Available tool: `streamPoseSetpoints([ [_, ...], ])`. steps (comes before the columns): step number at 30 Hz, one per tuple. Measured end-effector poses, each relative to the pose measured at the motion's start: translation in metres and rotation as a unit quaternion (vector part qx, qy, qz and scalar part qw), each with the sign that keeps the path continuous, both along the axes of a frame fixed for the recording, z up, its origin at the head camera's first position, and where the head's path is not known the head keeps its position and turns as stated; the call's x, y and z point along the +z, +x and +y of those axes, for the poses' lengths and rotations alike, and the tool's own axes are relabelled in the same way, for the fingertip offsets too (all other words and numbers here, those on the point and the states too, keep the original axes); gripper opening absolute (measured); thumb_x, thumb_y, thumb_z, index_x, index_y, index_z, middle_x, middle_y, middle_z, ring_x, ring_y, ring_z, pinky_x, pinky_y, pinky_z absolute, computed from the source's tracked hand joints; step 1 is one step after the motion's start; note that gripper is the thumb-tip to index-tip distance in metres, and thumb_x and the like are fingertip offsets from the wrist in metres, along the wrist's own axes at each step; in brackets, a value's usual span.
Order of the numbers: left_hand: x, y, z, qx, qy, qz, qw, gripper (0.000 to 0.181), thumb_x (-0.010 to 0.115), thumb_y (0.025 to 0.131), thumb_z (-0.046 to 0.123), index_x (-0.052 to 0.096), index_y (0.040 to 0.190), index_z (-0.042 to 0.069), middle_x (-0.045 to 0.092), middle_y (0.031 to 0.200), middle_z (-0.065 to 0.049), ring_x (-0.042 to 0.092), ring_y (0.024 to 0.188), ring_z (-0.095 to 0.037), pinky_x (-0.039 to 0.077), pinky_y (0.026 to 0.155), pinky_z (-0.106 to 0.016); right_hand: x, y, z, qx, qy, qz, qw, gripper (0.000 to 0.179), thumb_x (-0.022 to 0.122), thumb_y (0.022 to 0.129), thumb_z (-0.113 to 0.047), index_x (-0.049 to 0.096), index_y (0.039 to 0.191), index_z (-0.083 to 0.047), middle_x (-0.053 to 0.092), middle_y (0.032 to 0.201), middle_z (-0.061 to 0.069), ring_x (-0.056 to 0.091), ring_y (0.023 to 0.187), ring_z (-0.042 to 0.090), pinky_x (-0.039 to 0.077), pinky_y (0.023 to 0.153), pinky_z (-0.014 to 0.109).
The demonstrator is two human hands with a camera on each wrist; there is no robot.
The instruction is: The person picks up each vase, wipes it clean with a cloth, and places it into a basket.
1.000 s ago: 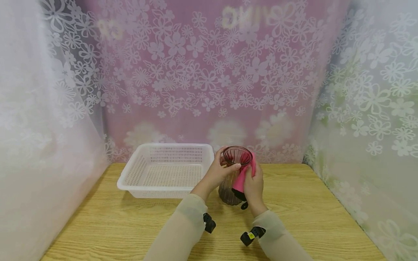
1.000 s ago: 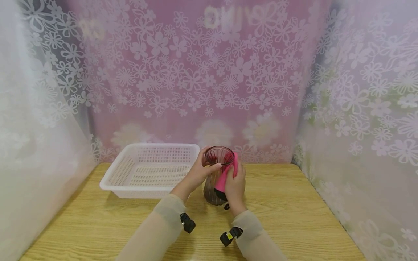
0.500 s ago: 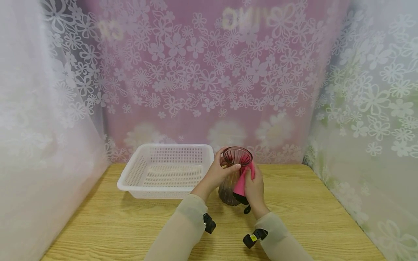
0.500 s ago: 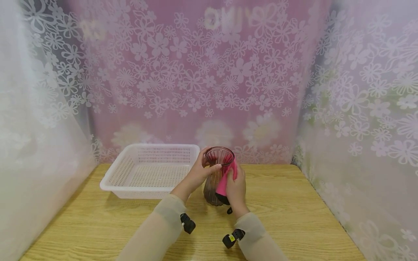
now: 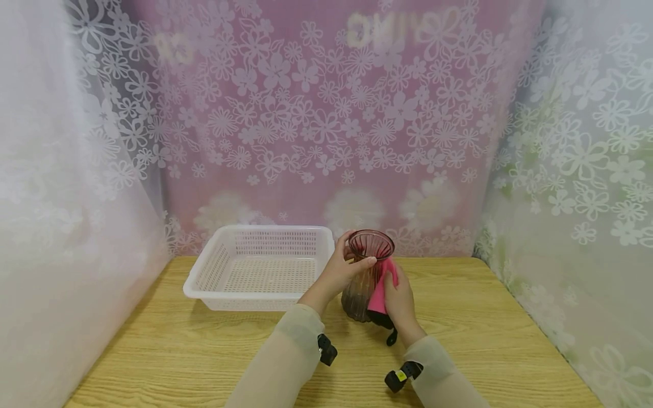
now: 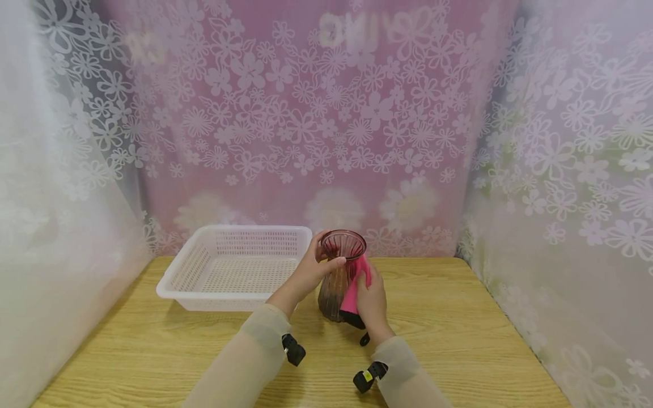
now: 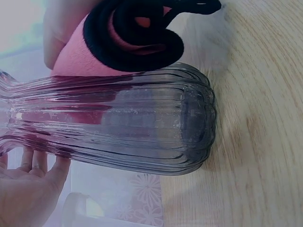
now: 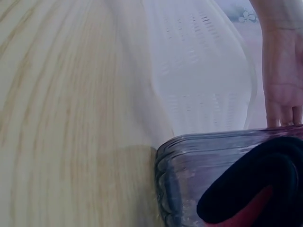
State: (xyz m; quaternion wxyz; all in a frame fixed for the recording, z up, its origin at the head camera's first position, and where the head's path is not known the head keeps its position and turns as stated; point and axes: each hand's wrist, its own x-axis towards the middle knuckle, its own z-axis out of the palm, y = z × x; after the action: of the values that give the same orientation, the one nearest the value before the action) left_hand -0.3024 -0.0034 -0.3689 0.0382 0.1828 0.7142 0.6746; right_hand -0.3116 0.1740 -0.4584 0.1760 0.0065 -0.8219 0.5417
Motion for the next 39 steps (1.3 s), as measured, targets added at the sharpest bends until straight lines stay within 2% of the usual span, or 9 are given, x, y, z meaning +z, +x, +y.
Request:
streamPoseSetpoints([
  [5,-0.001,-0.001,0.0,0.001,0.001,0.0,1.0,0.089,0.074,0.093,0.025,0.017,0.161,0.017,0.045,0.147,-0.023,0.043,0.136,-0.035,0.041,0.106,-0.053,-0.005,0.0,0.004,0.01,0.006,-0.03,0.9995,0.05,0.037,0.11,-0.03,0.038,0.153,-0.005,0.048,0.146,0.023,0.05,0.127,0.036,0.038,0.107,0.053],
  [15,-0.001,-0.001,0.001,0.006,-0.001,-0.001,1.0,0.088,0.075,0.092,0.025,0.019,0.16,0.017,0.046,0.147,-0.023,0.044,0.136,-0.035,0.04,0.107,-0.054,-0.014,-0.004,0.012,0.024,0.037,-0.077,0.9961,0.049,0.033,0.111,-0.028,0.037,0.153,-0.003,0.048,0.143,0.027,0.049,0.126,0.04,0.037,0.106,0.057],
  [22,-0.027,-0.024,0.007,0.017,-0.004,0.001,0.9998,0.09,0.075,0.092,0.031,0.017,0.16,0.029,0.044,0.15,-0.017,0.043,0.138,-0.032,0.039,0.107,-0.055,-0.023,-0.007,0.016,0.037,0.049,-0.092,0.9939,0.049,0.033,0.11,-0.026,0.036,0.153,-0.001,0.042,0.15,0.027,0.04,0.138,0.044,0.03,0.112,0.059],
  [24,-0.029,-0.026,0.007,0.018,-0.006,0.006,0.9998,0.091,0.075,0.091,0.033,0.017,0.16,0.031,0.044,0.15,-0.016,0.043,0.137,-0.031,0.039,0.107,-0.056,-0.025,-0.009,0.018,0.036,0.054,-0.099,0.993,0.05,0.032,0.11,-0.027,0.037,0.153,-0.001,0.042,0.15,0.027,0.039,0.138,0.044,0.029,0.112,0.059],
  [27,-0.024,-0.022,0.006,0.016,-0.011,0.006,0.9998,0.091,0.075,0.091,0.031,0.017,0.16,0.026,0.044,0.149,-0.018,0.043,0.137,-0.033,0.039,0.107,-0.056,-0.027,-0.01,0.019,0.035,0.061,-0.11,0.9915,0.05,0.031,0.11,-0.027,0.038,0.151,0.0,0.044,0.148,0.029,0.041,0.136,0.045,0.031,0.111,0.06],
  [33,-0.004,-0.005,0.001,0.004,-0.012,-0.001,0.9999,0.086,0.072,0.094,0.025,0.018,0.16,0.017,0.043,0.149,-0.024,0.042,0.137,-0.036,0.04,0.106,-0.055,-0.028,-0.012,0.021,0.038,0.073,-0.115,0.99,0.046,0.033,0.109,-0.024,0.045,0.145,0.002,0.049,0.142,0.03,0.045,0.132,0.046,0.032,0.11,0.06],
  [35,-0.005,-0.007,0.001,0.002,-0.014,-0.001,0.9999,0.086,0.072,0.094,0.025,0.017,0.16,0.017,0.043,0.149,-0.024,0.042,0.137,-0.036,0.041,0.106,-0.054,-0.027,-0.011,0.021,0.039,0.078,-0.114,0.9896,0.045,0.034,0.109,-0.024,0.047,0.144,0.002,0.05,0.141,0.03,0.045,0.132,0.046,0.032,0.11,0.06],
  [39,-0.017,-0.017,0.004,0.006,-0.015,-0.001,0.9999,0.089,0.073,0.093,0.028,0.015,0.161,0.023,0.042,0.151,-0.021,0.041,0.139,-0.034,0.041,0.106,-0.055,-0.022,-0.009,0.021,0.046,0.086,-0.124,0.9875,0.045,0.034,0.108,-0.023,0.047,0.144,0.001,0.05,0.141,0.03,0.045,0.132,0.046,0.032,0.11,0.06],
])
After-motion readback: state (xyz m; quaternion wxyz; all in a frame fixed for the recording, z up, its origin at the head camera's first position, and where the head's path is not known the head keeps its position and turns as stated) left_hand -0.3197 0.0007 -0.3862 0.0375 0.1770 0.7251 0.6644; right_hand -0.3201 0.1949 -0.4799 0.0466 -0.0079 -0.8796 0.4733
